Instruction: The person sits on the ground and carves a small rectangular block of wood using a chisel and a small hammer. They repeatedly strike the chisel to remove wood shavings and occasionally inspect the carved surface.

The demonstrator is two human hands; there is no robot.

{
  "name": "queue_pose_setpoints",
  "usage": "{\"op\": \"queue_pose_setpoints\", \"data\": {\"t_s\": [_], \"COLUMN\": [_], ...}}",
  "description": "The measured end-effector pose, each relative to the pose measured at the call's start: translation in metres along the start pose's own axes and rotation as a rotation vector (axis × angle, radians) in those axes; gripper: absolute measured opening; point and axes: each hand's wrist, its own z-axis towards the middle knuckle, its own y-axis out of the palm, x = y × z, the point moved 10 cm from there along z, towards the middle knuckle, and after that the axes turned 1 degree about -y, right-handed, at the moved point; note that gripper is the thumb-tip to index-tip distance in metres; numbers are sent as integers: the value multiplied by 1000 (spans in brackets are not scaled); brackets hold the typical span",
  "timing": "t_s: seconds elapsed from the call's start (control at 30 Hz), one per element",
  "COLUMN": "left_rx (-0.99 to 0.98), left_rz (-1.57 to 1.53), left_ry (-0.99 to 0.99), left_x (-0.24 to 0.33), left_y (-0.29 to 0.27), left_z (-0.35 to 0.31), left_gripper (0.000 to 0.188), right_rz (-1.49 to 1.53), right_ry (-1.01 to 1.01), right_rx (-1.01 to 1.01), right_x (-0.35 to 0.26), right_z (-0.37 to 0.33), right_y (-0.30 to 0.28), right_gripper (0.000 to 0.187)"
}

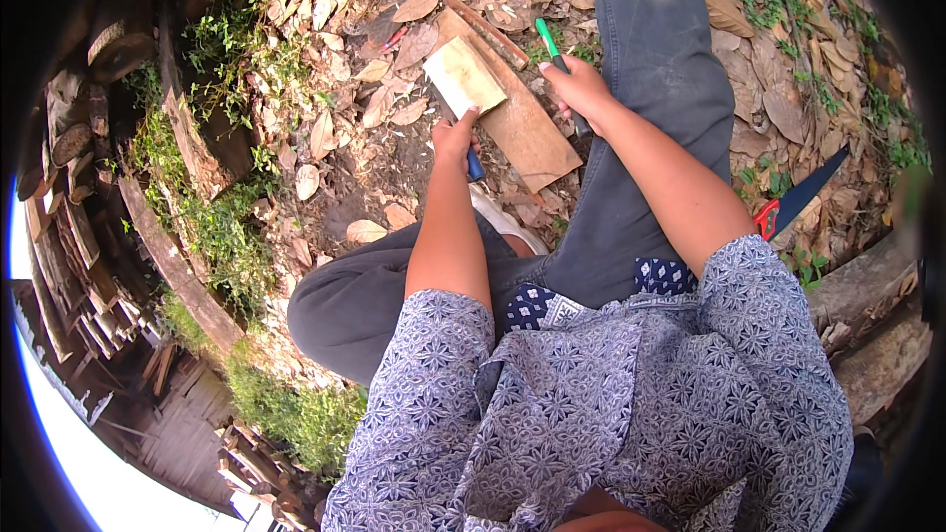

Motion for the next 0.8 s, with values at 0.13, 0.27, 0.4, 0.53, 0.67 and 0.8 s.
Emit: {"op": "queue_pose_setpoints", "data": {"t_s": [0.13, 0.27, 0.4, 0.53, 0.67, 0.8], "left_rx": [-47, -21, 107, 154, 282, 480], "left_rz": [62, 86, 372, 469, 216, 760], "left_ry": [-19, -8, 158, 127, 166, 759], "left_x": [3, 1, 13, 16, 15, 85], "left_y": [8, 12, 12, 20, -1, -7], "left_z": [-3, -2, 8, 6, 7, -26], "left_gripper": [50, 49, 58, 77, 66, 47], "right_rz": [-29, -28, -20, -30, -46, -75], "right_ry": [9, 19, 10, 1, -26, -12], "right_rx": [4, 18, 15, 11, -12, -5], "right_x": [-1, -5, -9, -4, -4, -3], "right_z": [-1, -6, -9, -5, -2, -4], "right_y": [-1, 0, 3, -1, 1, 1], "right_gripper": [36, 28, 25, 28, 35, 36]}}
